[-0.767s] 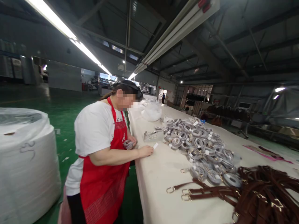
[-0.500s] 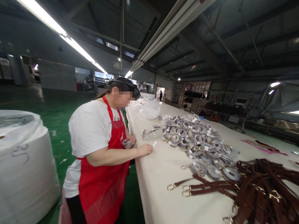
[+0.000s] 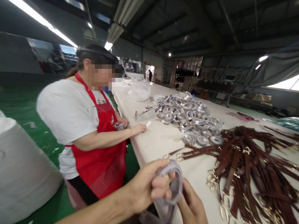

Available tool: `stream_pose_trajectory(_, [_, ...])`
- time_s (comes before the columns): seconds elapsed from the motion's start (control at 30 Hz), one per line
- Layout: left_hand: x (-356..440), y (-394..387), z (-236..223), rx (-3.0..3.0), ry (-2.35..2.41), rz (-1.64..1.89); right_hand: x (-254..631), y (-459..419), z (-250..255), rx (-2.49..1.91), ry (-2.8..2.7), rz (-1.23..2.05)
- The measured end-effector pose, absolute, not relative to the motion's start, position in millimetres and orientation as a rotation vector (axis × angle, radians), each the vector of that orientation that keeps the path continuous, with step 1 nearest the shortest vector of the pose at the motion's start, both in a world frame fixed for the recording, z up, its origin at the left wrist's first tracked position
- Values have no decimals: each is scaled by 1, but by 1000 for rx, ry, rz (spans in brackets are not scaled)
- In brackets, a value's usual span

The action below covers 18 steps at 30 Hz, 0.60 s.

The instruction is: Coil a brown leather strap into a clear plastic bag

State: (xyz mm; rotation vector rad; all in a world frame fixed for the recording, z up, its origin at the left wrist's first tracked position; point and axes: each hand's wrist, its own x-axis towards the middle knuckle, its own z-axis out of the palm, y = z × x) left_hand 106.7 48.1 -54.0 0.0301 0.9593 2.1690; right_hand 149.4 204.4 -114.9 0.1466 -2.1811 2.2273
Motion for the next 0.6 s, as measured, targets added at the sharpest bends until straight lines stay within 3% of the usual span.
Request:
stream_pose_trajectory(0.13, [87,47,-36,30,815,2270,135,214,-110,376,-2020,2527])
stream_pose_trajectory(0.37, [70,53,-34,107,802,2483,137,212,-119,101,-2011,2621])
stream_pose_trajectory(0.6, [81,69,-68,551,1604,2492,151,214,-126,-111,-1978,2796])
